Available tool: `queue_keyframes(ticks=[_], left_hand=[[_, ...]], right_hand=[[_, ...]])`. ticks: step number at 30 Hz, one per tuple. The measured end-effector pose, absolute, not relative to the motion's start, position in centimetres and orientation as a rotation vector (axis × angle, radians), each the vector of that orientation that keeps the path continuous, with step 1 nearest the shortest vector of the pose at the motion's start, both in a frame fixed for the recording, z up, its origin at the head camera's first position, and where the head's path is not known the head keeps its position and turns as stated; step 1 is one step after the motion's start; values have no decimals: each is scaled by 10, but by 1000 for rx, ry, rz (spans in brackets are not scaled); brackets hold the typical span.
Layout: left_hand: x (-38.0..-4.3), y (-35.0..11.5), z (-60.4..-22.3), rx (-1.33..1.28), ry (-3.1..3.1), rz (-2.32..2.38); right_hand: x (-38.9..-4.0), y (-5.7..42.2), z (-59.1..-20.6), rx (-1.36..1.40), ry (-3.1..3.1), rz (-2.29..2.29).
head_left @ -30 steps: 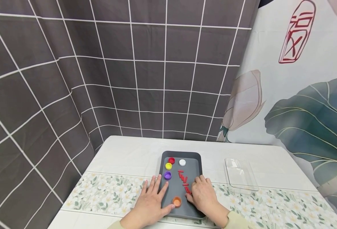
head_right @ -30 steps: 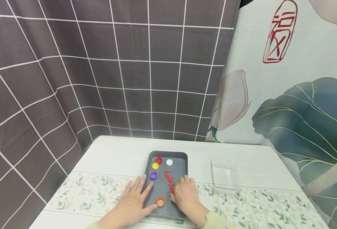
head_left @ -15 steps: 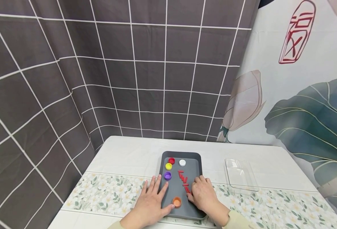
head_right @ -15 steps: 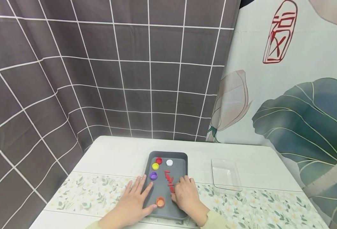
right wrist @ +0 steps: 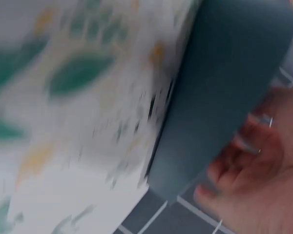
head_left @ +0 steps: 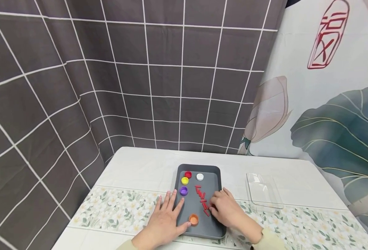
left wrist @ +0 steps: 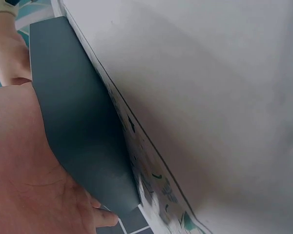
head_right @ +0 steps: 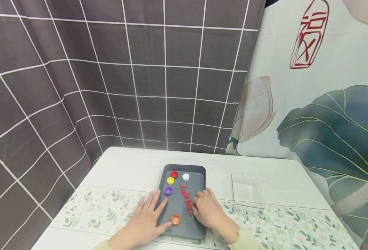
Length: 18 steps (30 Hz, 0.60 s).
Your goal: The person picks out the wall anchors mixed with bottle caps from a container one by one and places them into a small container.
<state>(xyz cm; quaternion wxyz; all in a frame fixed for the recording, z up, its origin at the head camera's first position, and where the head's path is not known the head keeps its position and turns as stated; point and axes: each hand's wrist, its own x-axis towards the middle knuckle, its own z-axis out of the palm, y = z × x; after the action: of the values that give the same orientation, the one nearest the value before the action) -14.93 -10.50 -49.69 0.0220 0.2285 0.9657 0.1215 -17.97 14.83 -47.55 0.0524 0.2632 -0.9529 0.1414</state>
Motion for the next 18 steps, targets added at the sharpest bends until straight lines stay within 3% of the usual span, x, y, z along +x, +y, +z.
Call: queue_keyframes(ticks=[8,18], left_hand=[[-150,-104,-499,712,3011,344],[-148,-103,-491,668,2954,351]], right_hand=[[-196,170,-471,1238,-2877,481],[-212,171,-472,1384,-2942,458]])
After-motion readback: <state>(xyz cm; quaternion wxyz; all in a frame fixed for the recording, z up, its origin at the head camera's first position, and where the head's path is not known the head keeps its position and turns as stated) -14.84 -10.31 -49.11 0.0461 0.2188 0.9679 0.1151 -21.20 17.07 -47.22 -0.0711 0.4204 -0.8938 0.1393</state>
